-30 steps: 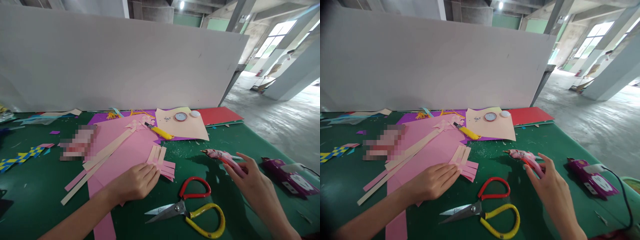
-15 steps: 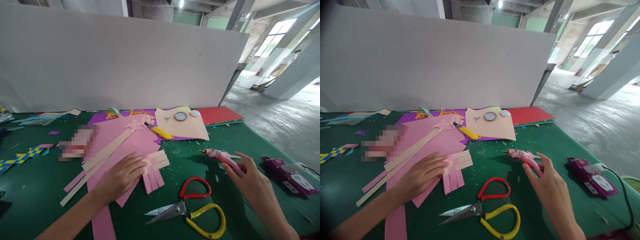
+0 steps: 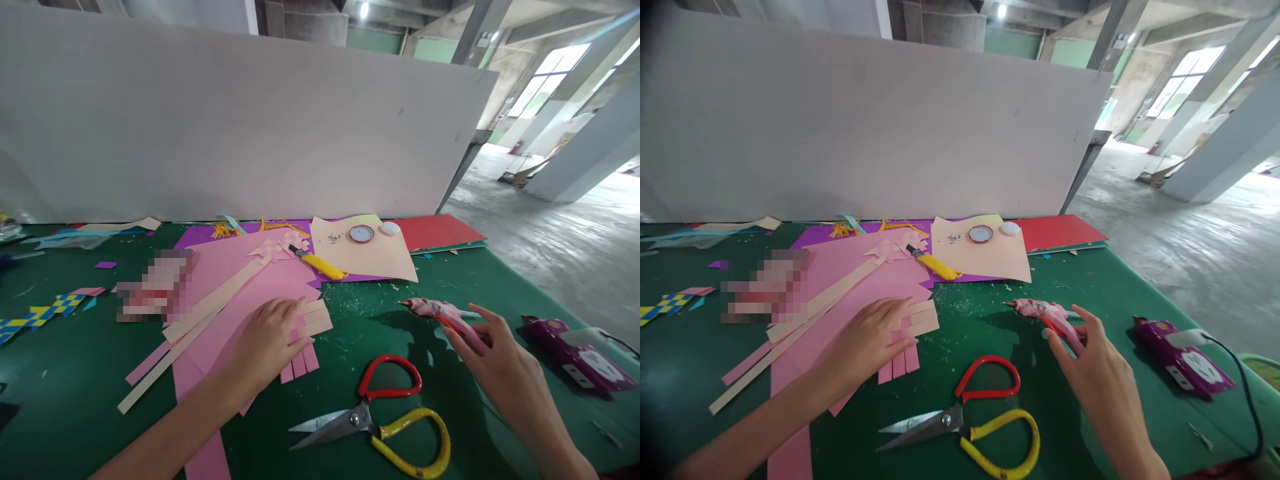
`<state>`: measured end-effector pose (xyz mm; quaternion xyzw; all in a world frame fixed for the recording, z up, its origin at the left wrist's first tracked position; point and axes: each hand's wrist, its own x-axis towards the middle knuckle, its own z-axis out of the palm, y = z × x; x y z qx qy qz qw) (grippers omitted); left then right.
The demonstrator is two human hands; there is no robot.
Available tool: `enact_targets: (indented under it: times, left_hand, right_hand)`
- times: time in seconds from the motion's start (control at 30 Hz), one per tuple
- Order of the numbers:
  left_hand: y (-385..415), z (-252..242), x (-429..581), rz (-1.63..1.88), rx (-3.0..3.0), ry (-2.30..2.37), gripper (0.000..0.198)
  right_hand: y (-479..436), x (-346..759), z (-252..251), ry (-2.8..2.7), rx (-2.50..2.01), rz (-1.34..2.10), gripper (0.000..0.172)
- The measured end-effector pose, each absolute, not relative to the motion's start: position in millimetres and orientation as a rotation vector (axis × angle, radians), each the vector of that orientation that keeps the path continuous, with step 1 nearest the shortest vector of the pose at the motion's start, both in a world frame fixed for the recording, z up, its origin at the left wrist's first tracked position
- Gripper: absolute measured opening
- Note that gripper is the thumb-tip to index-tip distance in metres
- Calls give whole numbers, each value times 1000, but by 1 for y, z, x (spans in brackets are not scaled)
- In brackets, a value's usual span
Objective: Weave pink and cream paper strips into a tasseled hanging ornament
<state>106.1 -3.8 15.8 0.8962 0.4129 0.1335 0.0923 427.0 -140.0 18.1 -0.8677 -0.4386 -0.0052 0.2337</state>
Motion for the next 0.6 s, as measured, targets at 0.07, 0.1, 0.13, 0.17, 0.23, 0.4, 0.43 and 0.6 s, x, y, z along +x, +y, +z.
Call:
enact_targets:
  times: [0.07,0.1,0.13,0.17,0.23,0.4,0.43,0.6]
  left_hand:
    - [-3,18,105,413,2584,1183,56]
    - [-2,20,105,438,2532,1162,57]
    - [-2,21,105,470,2472,1142,58]
    - [-2,22,106,509,2407,1127,61]
    - [-2,24,107,574,2265,1113,67]
    - [2,29,107,582,1863,1082,62]
    - [3,31,106,562,1795,1055,61]
    - [13,47,106,466,1522,935,57]
  right_hand:
    - [-141,428,17,-1213,-2382,-21,68]
    - [-142,429,16,-1220,-2379,-29,68]
    - [-143,429,16,-1229,-2375,-39,68]
    - [-144,429,15,-1238,-2369,-49,68]
    - [-145,430,13,-1251,-2361,-63,67]
    - [-146,432,11,-1240,-2371,-77,68]
    - [-146,433,11,-1238,-2369,-77,68]
    - [-146,433,11,-1243,-2359,-77,67]
